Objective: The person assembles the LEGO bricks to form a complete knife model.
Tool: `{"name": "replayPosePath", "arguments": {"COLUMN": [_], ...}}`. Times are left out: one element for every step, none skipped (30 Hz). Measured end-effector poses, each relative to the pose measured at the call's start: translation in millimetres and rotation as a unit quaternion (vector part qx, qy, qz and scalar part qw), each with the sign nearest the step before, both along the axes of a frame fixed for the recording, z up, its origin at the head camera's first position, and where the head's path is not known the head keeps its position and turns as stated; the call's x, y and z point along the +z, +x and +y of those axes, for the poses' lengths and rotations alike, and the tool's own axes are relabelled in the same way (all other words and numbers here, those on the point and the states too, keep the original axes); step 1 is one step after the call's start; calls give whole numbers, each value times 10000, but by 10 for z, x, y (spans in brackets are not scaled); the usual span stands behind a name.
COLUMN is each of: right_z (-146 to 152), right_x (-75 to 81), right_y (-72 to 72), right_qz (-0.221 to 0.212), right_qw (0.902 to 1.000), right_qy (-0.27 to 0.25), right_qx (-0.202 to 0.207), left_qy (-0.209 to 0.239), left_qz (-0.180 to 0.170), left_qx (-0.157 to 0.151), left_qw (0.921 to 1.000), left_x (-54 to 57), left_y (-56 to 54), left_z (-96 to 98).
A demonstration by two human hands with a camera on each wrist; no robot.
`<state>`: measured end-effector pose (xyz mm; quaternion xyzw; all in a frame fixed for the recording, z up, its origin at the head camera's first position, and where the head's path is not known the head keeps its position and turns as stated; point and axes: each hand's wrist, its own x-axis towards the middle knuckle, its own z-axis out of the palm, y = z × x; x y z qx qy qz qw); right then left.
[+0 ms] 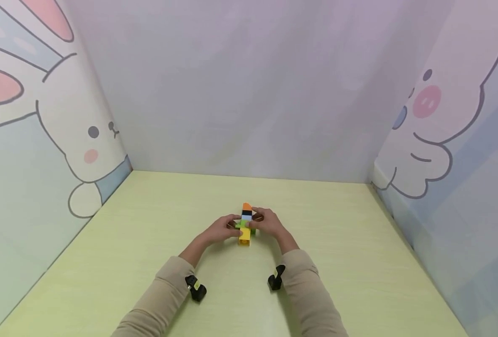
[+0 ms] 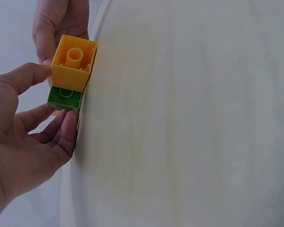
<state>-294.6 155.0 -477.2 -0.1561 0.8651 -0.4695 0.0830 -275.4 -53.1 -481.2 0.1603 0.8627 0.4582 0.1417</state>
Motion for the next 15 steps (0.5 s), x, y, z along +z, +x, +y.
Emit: {"name": "replayPosePath", "arguments": {"right_z": [18,45,74,106,144,179,216,249,276,307,333,357,386,411,446], "right_x": [1,10,20,26,29,36,41,53,69,79,99,122,141,166,185], "right_y": [27,63,106,148,193,237,278,317,355,386,418,449,479,511,543], "right_qz": [17,30,24,22,29,35,56,65,93,160,217,281,373,455,557], "right_qw": [10000,9999,9997,9994,9991,9989,9987,9986,9985,9983,9982,9979,9975,9968,9961], "right_qy": [26,41,56,48,37,24,23,20,38,94,157,239,325,395,457], "right_qx": [-77,-141,-236,-336,-413,-473,-511,-531,-546,-545,-535,-531,-512,-521,-516], "left_qy": [16,32,42,52,56,73,72,58,63,55,55,61,73,94,124], "left_qz": [-16,-28,-26,-14,16,49,87,145,221,286,372,452,548,657,785], "left_qx": [32,54,67,72,66,78,81,70,61,60,39,31,17,9,5], "left_qw": [10000,10000,10000,10000,10000,9999,9999,9999,9997,9996,9993,9990,9985,9978,9968], "left_x": [16,31,49,69,85,105,121,132,148,170,186,204,228,248,270], "left_y": [25,56,90,129,172,213,253,288,323,359,390,420,452,481,508], "left_z": [-15,-34,-57,-85,-113,-144,-175,-208,-242,-275,-311,-347,-381,-418,-454]}}
